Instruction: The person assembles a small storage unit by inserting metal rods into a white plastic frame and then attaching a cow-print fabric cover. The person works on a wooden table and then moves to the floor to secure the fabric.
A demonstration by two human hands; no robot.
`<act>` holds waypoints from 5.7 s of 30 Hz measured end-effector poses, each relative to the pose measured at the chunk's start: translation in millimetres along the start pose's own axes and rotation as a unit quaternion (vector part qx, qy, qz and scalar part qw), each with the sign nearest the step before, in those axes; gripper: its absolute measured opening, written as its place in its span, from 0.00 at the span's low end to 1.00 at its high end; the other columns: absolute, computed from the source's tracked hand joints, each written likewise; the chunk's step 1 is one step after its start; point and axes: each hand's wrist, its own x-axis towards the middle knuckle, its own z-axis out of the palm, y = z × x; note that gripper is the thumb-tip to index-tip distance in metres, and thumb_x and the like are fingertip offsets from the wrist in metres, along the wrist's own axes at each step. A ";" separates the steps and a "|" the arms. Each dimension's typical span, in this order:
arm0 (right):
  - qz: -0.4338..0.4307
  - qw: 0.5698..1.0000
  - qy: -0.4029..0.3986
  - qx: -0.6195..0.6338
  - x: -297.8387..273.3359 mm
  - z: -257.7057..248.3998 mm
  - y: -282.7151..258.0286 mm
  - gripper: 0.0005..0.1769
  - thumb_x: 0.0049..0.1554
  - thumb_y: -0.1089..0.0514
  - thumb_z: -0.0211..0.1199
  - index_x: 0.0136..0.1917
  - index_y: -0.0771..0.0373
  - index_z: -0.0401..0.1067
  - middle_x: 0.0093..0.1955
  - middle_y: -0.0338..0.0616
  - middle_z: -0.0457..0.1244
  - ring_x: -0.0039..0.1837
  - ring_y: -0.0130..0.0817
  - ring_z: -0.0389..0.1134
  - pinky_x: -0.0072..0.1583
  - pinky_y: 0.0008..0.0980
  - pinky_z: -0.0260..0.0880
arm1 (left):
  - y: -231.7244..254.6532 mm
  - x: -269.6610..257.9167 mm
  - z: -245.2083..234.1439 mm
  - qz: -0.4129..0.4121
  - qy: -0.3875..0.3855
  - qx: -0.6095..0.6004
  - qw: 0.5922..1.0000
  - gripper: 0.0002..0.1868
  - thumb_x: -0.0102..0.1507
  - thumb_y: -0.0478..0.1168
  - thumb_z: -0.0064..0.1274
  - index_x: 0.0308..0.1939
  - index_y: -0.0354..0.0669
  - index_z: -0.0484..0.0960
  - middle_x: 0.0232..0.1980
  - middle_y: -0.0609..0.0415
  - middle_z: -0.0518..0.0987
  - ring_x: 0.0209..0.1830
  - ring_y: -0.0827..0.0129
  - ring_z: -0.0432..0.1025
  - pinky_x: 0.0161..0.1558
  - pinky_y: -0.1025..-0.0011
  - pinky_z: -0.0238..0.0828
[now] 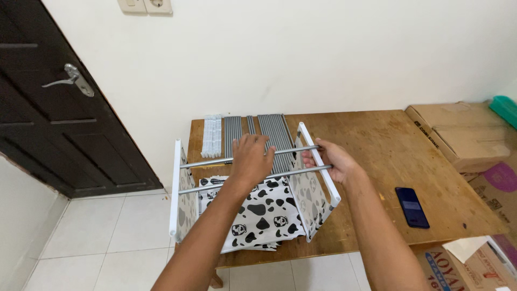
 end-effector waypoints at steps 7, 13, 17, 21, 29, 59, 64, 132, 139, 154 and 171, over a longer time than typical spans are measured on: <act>-0.004 0.982 -0.136 0.128 29.7 -33.1 10.4 0.18 0.68 0.51 0.43 0.52 0.69 0.63 0.37 0.42 0.60 0.35 0.26 0.60 0.36 0.23 0.66 | 1.2 5.2 21.9 -0.048 -0.092 0.049 0.993 0.19 0.71 0.50 0.46 0.41 0.42 0.86 0.39 0.45 0.84 0.49 0.49 0.71 0.61 0.50 0.59; -0.005 0.984 -0.146 0.100 36.2 -39.8 7.0 0.10 0.66 0.57 0.49 0.48 0.66 0.63 0.37 0.39 0.60 0.36 0.25 0.60 0.37 0.23 0.65 | -10.5 5.8 21.1 -0.061 -0.093 0.026 0.993 0.19 0.70 0.50 0.45 0.40 0.41 0.86 0.35 0.45 0.83 0.45 0.50 0.72 0.59 0.49 0.58; 0.005 0.989 -0.108 0.103 27.7 -34.3 5.2 0.09 0.67 0.58 0.52 0.50 0.67 0.64 0.36 0.38 0.59 0.36 0.24 0.59 0.37 0.23 0.64 | -13.7 3.2 25.1 -0.049 -0.068 0.022 0.996 0.18 0.69 0.50 0.46 0.41 0.42 0.87 0.36 0.44 0.83 0.45 0.50 0.72 0.60 0.49 0.59; 0.003 0.996 -0.080 0.051 13.1 -25.5 -0.8 0.13 0.66 0.58 0.52 0.56 0.71 0.69 0.36 0.36 0.58 0.35 0.22 0.59 0.37 0.22 0.65 | -16.8 -2.0 28.2 -0.057 -0.090 0.037 0.994 0.19 0.70 0.50 0.45 0.40 0.42 0.87 0.36 0.44 0.83 0.47 0.51 0.72 0.62 0.50 0.58; -0.021 0.999 -0.007 -0.025 -6.9 -10.4 -11.5 0.11 0.67 0.59 0.50 0.53 0.70 0.67 0.37 0.40 0.61 0.35 0.23 0.59 0.37 0.24 0.65 | -12.9 3.4 28.0 -0.067 -0.075 0.021 0.995 0.19 0.70 0.49 0.45 0.38 0.42 0.86 0.35 0.45 0.82 0.47 0.51 0.71 0.61 0.50 0.58; -0.034 0.989 -0.029 -0.138 -16.7 1.7 -13.3 0.20 0.69 0.51 0.45 0.49 0.68 0.69 0.39 0.40 0.60 0.41 0.28 0.61 0.47 0.31 0.69 | -4.0 -0.1 25.3 -0.047 -0.051 0.031 0.997 0.18 0.67 0.51 0.50 0.47 0.42 0.85 0.47 0.43 0.81 0.55 0.52 0.70 0.66 0.48 0.54; -0.020 0.980 0.004 -0.197 -37.5 -8.3 -4.8 0.20 0.67 0.48 0.49 0.55 0.66 0.72 0.42 0.42 0.63 0.44 0.31 0.64 0.50 0.33 0.68 | 18.8 -17.9 18.4 0.037 -0.053 0.033 0.997 0.22 0.66 0.52 0.52 0.54 0.38 0.81 0.53 0.42 0.77 0.58 0.54 0.69 0.66 0.51 0.56; -0.059 0.997 0.006 -0.053 -3.6 -8.4 -4.3 0.15 0.66 0.59 0.49 0.56 0.73 0.69 0.39 0.40 0.62 0.36 0.25 0.59 0.39 0.26 0.62 | 12.9 24.0 55.1 -0.024 -0.158 0.046 0.986 0.18 0.69 0.52 0.50 0.33 0.46 0.87 0.32 0.49 0.83 0.39 0.54 0.78 0.47 0.53 0.71; -0.053 0.996 0.020 -0.065 -14.3 -4.4 -5.1 0.17 0.66 0.59 0.47 0.59 0.74 0.69 0.38 0.41 0.61 0.36 0.25 0.58 0.39 0.26 0.62 | 16.2 22.5 51.3 -0.030 -0.148 0.018 0.988 0.16 0.68 0.50 0.49 0.35 0.48 0.87 0.30 0.49 0.83 0.39 0.54 0.78 0.47 0.51 0.68; -0.060 0.995 0.010 -0.077 -4.3 -4.4 -1.9 0.13 0.66 0.59 0.46 0.51 0.69 0.68 0.36 0.40 0.59 0.35 0.26 0.57 0.37 0.27 0.60 | 18.7 25.8 54.5 -0.052 -0.184 0.035 0.981 0.19 0.69 0.52 0.48 0.32 0.48 0.86 0.30 0.51 0.82 0.38 0.56 0.77 0.49 0.50 0.66; -0.076 0.986 0.046 -0.144 -9.1 -3.1 -0.7 0.20 0.69 0.51 0.45 0.53 0.69 0.70 0.42 0.43 0.62 0.43 0.29 0.60 0.47 0.31 0.66 | -72.5 27.6 -33.8 -0.134 -0.026 0.014 0.991 0.25 0.67 0.57 0.47 0.56 0.41 0.82 0.58 0.41 0.78 0.61 0.51 0.71 0.63 0.51 0.62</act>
